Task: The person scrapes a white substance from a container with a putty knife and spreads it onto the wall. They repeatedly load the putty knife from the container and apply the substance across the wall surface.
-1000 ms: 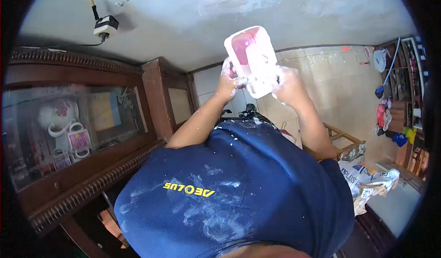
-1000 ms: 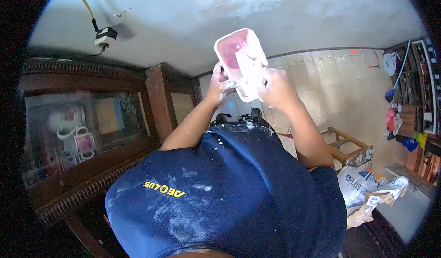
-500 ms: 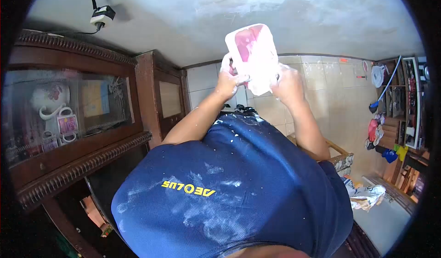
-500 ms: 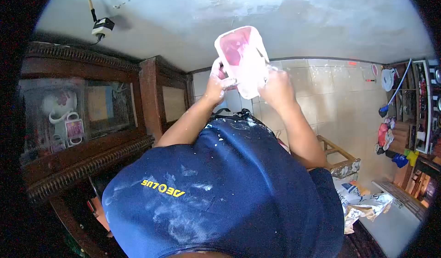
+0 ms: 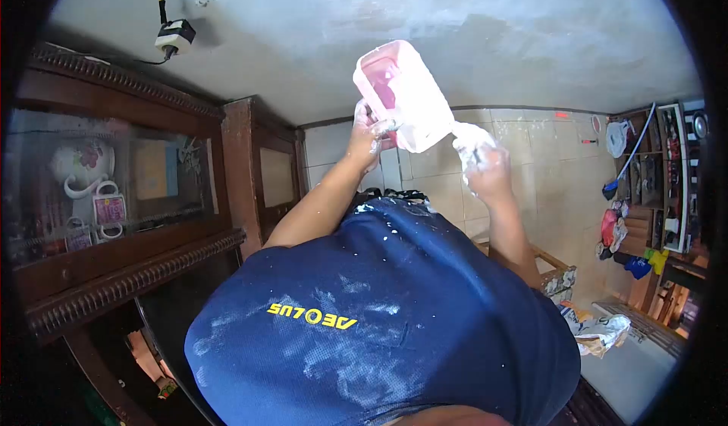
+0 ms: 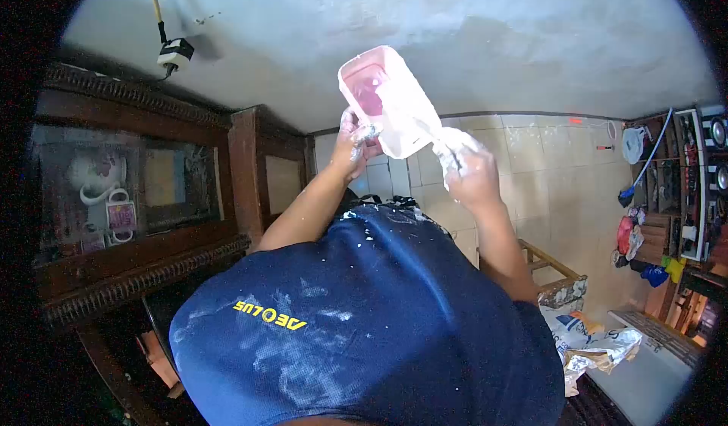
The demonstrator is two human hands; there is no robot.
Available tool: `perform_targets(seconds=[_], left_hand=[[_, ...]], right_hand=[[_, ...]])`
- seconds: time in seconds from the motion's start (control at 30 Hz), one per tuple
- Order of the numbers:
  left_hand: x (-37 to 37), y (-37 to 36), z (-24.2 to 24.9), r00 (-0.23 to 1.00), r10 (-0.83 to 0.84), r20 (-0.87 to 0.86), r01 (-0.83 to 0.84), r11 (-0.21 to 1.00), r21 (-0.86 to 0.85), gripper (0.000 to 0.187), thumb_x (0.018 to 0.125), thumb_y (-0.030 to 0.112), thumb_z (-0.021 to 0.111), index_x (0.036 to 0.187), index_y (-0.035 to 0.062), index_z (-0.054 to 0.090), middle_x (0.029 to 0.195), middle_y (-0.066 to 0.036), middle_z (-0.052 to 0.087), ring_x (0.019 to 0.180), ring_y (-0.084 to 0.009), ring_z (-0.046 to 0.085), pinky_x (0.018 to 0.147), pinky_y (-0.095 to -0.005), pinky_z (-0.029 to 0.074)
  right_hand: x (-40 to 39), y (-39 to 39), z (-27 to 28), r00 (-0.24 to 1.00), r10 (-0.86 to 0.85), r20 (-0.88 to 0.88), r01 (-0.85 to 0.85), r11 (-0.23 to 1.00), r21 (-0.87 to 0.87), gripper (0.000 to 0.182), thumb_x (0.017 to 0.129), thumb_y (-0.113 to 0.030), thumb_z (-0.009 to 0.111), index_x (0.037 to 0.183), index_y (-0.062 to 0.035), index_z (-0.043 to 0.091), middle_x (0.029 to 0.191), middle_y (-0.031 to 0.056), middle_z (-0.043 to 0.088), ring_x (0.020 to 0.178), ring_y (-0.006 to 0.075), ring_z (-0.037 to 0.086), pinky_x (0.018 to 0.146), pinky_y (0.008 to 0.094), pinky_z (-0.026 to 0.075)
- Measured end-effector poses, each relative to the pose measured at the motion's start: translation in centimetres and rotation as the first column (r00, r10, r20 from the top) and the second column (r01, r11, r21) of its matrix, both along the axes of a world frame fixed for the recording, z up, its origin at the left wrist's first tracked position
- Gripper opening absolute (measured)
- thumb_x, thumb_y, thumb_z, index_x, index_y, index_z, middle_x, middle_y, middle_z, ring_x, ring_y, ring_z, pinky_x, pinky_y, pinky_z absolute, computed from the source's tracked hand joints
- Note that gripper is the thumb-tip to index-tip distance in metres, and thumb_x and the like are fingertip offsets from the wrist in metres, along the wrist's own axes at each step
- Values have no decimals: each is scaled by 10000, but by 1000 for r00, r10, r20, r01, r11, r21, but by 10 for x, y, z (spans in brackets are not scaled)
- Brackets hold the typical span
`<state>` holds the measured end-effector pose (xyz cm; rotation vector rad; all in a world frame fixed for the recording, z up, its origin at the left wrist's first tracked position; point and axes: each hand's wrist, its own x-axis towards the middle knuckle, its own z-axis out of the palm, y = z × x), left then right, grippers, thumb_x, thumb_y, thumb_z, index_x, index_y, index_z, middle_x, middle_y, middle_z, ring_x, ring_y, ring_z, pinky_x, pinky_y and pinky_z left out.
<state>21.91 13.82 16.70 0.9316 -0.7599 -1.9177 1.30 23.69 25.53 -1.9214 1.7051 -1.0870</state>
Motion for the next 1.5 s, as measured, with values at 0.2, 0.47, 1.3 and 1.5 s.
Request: perform_targets(seconds=[0.2, 0.47, 1.3, 1.5], left_hand=[[-8, -7, 8, 998, 27, -56, -23, 998, 65, 621, 752, 150, 640, 1243, 110, 262, 1099, -132, 526, 874, -269, 626, 673, -418, 552], [-14, -11, -13, 999, -44, 12, 43, 997, 66, 588, 797, 205, 574, 1278, 100, 253, 1129, -165, 521, 866, -303, 640, 685, -450, 573], [32, 4, -26, 971, 176, 163, -185, 982, 44, 645, 773, 120, 608, 1291, 118, 224, 1167, -131, 488, 918, -265, 610, 691, -381, 571], [56, 6, -34, 955, 220, 201, -231, 972, 34, 689, 753, 75, 628, 1304, 143, 220, 1189, -114, 489, 929, -250, 605, 679, -372, 571]], right_hand=[[-9, 17, -25, 959, 35, -281, -68, 992, -110, 384, 662, -44, 538, 1034, -47, 631, 1115, 158, 586, 1059, 329, 541, 941, 422, 411], [-27, 31, -40, 928, 89, -362, -125, 989, -78, 415, 666, -54, 524, 1069, -57, 620, 1159, 127, 571, 1129, 302, 499, 978, 440, 367], [8, 25, -101, -384, -317, 867, -513, 854, 85, 274, 928, -327, 477, 1109, -124, 508, 979, 51, 602, 620, 123, 512, 529, 227, 410], [21, -7, -89, 649, -385, 656, 77, 891, 447, 312, 920, -232, 492, 1153, -29, 535, 928, 152, 657, 733, 217, 654, 581, 280, 499]])
